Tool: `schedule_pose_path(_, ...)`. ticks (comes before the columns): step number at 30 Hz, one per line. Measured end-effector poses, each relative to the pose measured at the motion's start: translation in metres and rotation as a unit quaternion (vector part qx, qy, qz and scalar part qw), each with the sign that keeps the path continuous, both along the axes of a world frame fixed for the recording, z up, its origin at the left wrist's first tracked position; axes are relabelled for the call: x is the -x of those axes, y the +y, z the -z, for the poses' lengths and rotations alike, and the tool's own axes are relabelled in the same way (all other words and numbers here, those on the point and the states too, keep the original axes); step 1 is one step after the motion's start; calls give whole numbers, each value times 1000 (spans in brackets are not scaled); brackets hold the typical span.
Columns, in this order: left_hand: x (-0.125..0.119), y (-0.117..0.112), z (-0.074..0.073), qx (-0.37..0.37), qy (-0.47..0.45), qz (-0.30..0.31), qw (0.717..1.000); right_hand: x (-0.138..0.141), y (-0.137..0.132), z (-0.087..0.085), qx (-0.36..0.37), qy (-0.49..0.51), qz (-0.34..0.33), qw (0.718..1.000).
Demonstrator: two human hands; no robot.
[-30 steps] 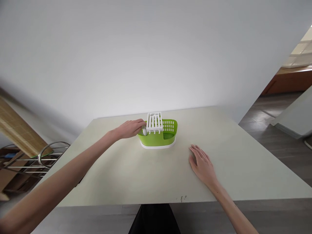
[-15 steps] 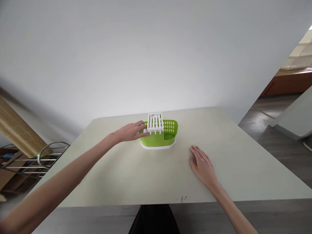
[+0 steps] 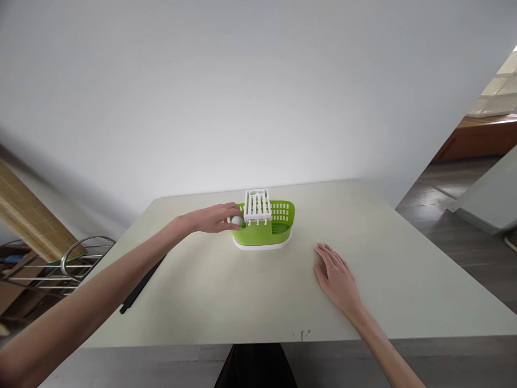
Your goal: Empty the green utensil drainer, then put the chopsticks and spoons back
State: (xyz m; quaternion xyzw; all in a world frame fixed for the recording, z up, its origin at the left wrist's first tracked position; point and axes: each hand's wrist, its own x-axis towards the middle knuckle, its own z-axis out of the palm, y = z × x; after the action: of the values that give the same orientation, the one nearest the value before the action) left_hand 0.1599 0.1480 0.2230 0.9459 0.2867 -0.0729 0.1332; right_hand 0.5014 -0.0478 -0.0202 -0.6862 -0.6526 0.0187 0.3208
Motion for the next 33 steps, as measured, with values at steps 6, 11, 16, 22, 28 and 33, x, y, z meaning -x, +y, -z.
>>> schedule_pose_path(6, 1, 4, -4, 41, -12, -17, 999, 0, 1, 0, 3, 1, -2, 1000)
schedule_pose_path(11, 7, 15, -5, 22, -20, -28, 999, 0, 0, 1, -2, 5, -7, 1000)
schedule_pose_path(16, 9, 18, -4, -25, -2, -44, 999, 0, 1, 3, -1, 3, -10, 1000)
schedule_pose_path(22, -1, 16, 1, -65, 68, -64, 994, -1, 1, 4, 6, 4, -7, 1000)
schedule_pose_path(28, -3, 19, -2, -72, 80, -102, 989, 0, 1, 3, -1, 8, -6, 1000)
schedule_pose_path(33, 5, 18, -12, -64, 49, -103, 991, 2, 1, 2, -1, 5, -1, 1000)
